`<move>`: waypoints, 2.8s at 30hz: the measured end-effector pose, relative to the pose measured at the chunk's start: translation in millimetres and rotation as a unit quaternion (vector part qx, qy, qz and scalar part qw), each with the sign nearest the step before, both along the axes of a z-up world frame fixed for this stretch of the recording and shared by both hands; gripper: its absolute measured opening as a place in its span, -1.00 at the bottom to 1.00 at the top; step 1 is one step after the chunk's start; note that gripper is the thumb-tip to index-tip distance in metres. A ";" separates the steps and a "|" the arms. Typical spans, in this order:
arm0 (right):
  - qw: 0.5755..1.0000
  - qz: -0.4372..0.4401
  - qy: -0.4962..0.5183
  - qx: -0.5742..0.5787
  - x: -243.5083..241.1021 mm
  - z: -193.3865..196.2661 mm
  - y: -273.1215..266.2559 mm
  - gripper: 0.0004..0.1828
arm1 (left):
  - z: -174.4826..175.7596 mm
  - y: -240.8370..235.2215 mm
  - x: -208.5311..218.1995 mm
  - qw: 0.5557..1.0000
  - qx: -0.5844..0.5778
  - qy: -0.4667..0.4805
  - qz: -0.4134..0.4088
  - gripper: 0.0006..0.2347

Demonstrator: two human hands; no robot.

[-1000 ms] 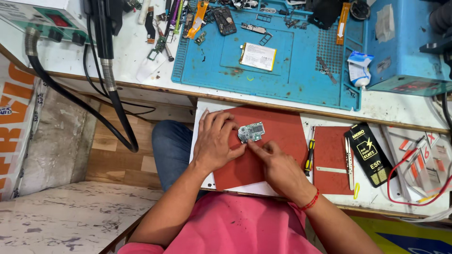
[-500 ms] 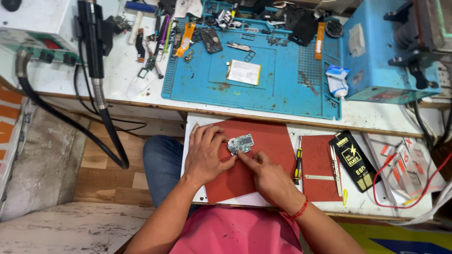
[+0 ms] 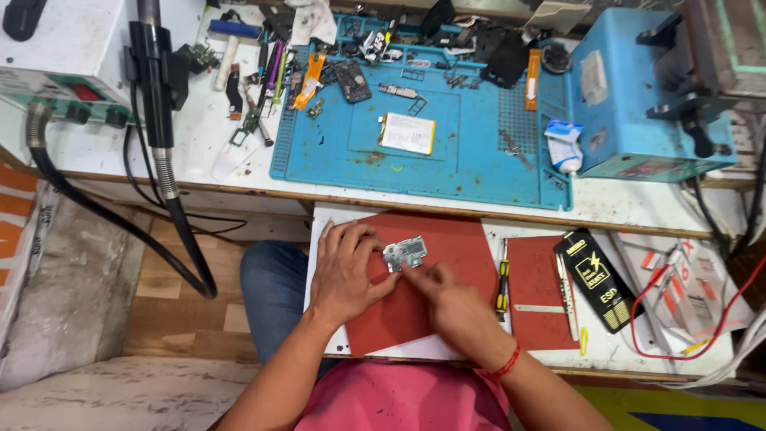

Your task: The person cleans a small circuit board by hand using a toothbrush, scrubbing its surface repeatedly. Then the person uses a hot air gun to blow air over the board to remove debris. The board remains on a red mat throughout the process.

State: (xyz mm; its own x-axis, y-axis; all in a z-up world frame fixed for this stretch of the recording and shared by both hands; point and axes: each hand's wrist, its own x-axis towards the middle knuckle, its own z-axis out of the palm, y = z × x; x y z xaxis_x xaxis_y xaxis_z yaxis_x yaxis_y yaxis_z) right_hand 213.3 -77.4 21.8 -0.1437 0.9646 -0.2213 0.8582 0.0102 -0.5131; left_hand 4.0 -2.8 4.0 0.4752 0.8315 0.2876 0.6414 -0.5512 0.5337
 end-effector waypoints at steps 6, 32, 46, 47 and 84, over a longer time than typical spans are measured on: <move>1.000 0.013 -0.026 -0.004 4.2 -6.4 4.4 -0.23 | -4.3 -1.6 -3.2 1.000 -0.020 -0.002 -0.007 -0.56; 0.995 -0.092 -0.035 0.021 3.4 -2.5 7.4 -0.35 | -7.8 1.8 -5.4 1.000 0.011 -0.022 -0.013 -0.54; 0.998 -0.043 -0.042 0.014 -5.0 11.8 -1.9 -0.29 | -11.0 -2.1 -5.2 1.000 -0.003 -0.022 -0.009 -0.58; 0.995 -0.076 -0.056 0.034 -3.4 13.2 -1.7 -0.33 | -11.7 -2.5 -4.5 1.000 -0.006 -0.021 -0.009 -0.57; 0.998 -0.033 -0.059 0.009 -6.5 15.6 -1.2 -0.31 | -17.2 -3.4 -8.1 0.998 0.037 -0.039 -0.023 -0.60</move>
